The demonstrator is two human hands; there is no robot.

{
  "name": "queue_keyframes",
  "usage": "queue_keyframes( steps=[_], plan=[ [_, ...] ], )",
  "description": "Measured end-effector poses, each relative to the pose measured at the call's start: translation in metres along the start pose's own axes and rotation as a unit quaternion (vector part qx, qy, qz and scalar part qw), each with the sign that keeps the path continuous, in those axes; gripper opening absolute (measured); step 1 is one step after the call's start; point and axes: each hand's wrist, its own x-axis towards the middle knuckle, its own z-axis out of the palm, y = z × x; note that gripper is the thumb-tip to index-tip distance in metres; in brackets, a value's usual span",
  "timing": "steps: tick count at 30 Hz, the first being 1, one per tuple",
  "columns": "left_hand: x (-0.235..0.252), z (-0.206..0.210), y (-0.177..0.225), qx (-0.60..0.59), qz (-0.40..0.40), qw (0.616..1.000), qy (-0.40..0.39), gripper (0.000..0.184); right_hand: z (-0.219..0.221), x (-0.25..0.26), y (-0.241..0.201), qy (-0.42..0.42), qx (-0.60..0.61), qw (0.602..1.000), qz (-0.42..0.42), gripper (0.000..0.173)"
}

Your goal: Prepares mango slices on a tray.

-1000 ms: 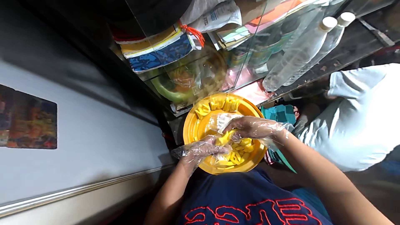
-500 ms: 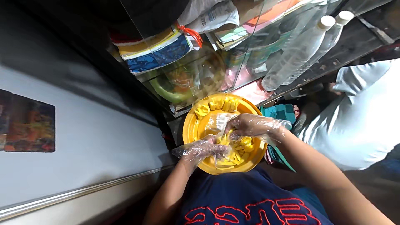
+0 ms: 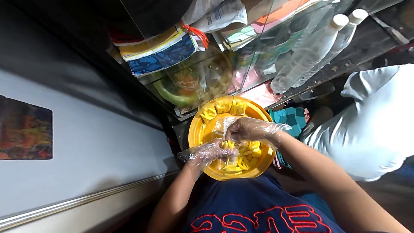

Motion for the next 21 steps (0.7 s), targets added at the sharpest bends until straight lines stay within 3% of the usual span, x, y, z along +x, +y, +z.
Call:
queue_keyframes(
  steps=[7,16,21],
  plan=[
    [-0.002,0.005,0.004,-0.025,0.014,0.999,0.033,0.008,-0.005,0.003,0.009,0.006,0.023,0.999,-0.036,0.017],
    [0.009,0.0,-0.003,-0.037,0.007,0.999,0.031,0.006,0.023,0.019,0.009,0.074,-0.008,0.997,-0.028,0.003],
    [0.006,-0.003,-0.005,-0.033,0.021,0.998,0.054,0.008,0.001,0.003,0.012,0.069,0.032,0.997,-0.004,0.013]
  ],
)
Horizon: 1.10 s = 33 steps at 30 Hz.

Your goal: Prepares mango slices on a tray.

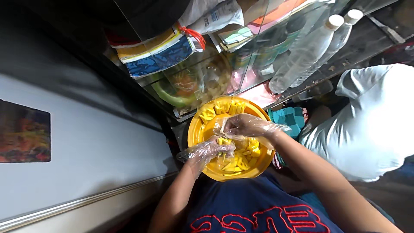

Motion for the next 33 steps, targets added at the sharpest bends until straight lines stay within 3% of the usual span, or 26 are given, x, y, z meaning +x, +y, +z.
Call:
queue_keyframes(
  steps=[7,14,20,24,29,33],
  plan=[
    [-0.001,0.008,0.009,0.074,-0.03,0.995,0.053,0.028,0.029,-0.001,-0.002,0.031,-0.059,0.998,0.013,0.011],
    [0.004,0.004,0.002,0.062,-0.024,0.997,0.03,0.028,0.019,-0.005,-0.001,0.021,-0.054,0.998,-0.016,0.015],
    [-0.004,0.01,0.014,0.176,-0.038,0.981,0.077,0.044,0.037,0.008,0.002,0.038,-0.083,0.995,-0.049,0.014],
    [0.0,0.006,0.006,0.153,-0.026,0.985,0.073,0.037,0.041,0.012,0.006,0.007,-0.095,0.994,-0.058,0.015],
    [0.001,-0.001,0.009,0.089,-0.028,0.994,0.05,0.054,0.013,0.002,0.01,-0.07,-0.01,0.997,-0.039,0.023],
    [0.0,-0.011,-0.009,-0.016,0.032,0.999,0.029,0.034,0.017,-0.001,0.009,-0.072,0.021,0.996,-0.04,0.019]
  ],
)
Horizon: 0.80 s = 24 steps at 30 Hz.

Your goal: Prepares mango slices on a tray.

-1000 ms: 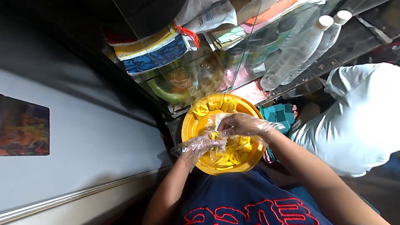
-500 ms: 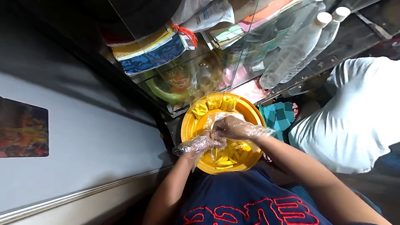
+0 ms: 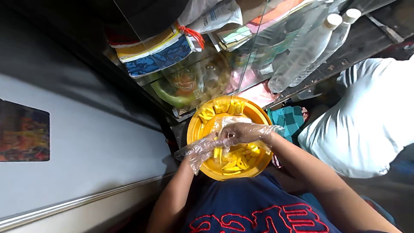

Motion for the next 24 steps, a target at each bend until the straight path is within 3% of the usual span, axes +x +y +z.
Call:
queue_keyframes(
  steps=[2,6,9,10,11,12,13,15,18,22,24],
  plan=[
    [0.008,-0.007,-0.012,-0.059,0.035,0.997,-0.024,0.027,0.003,0.005,0.005,0.007,-0.017,1.0,0.005,0.016],
    [-0.016,0.008,0.009,-0.041,0.068,0.996,0.05,0.034,0.007,0.005,0.005,0.061,0.016,0.998,0.006,0.012],
    [-0.001,-0.011,-0.022,-0.135,0.131,0.982,-0.024,0.067,0.01,-0.004,0.006,0.159,0.037,0.986,-0.035,0.011],
    [0.002,-0.011,-0.029,-0.16,0.123,0.978,-0.045,0.063,0.012,-0.006,0.006,0.18,0.026,0.982,-0.046,0.011],
    [0.001,-0.007,-0.031,-0.163,0.111,0.979,-0.045,0.043,0.015,-0.007,0.006,0.194,0.008,0.979,-0.055,0.011],
    [-0.004,0.0,-0.028,-0.167,0.088,0.982,-0.024,0.027,0.019,-0.007,0.007,0.202,-0.007,0.977,-0.067,0.01],
    [-0.007,0.006,-0.022,-0.156,0.064,0.986,0.007,0.023,0.022,-0.009,0.007,0.206,-0.012,0.975,-0.077,0.01],
    [-0.008,0.008,-0.018,-0.104,0.043,0.992,0.054,0.031,0.023,-0.016,0.007,0.218,0.009,0.973,-0.075,0.009],
    [-0.007,0.0,-0.015,-0.061,0.074,0.989,0.112,0.035,0.019,-0.026,0.022,0.236,0.0,0.972,-0.02,0.012],
    [-0.011,-0.003,-0.008,-0.035,0.06,0.985,0.161,0.041,0.042,-0.014,0.037,0.049,-0.176,0.97,0.16,0.034],
    [-0.009,-0.004,-0.008,-0.005,0.036,0.988,0.15,0.044,0.062,-0.007,0.034,0.009,-0.196,0.964,0.179,0.037]
  ],
)
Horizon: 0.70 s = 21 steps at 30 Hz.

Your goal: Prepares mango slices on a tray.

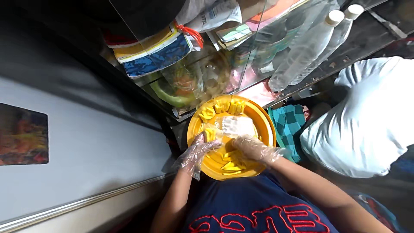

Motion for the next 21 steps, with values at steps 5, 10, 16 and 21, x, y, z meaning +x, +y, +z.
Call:
queue_keyframes(
  steps=[5,10,16,21],
  plan=[
    [0.003,-0.003,-0.003,0.076,-0.029,0.996,-0.029,0.045,0.015,0.001,-0.009,-0.031,0.004,1.0,-0.002,0.037],
    [0.002,-0.011,-0.001,0.183,-0.035,0.981,-0.051,0.053,0.014,0.002,0.004,-0.023,0.033,0.999,-0.021,0.037],
    [0.013,-0.016,-0.007,0.343,-0.015,0.937,-0.065,0.066,0.022,0.007,0.019,0.058,0.148,0.983,-0.092,0.032],
    [0.01,-0.017,-0.005,0.372,-0.026,0.925,-0.076,0.072,-0.002,-0.013,0.022,0.081,0.306,0.948,-0.029,0.024]
  ],
)
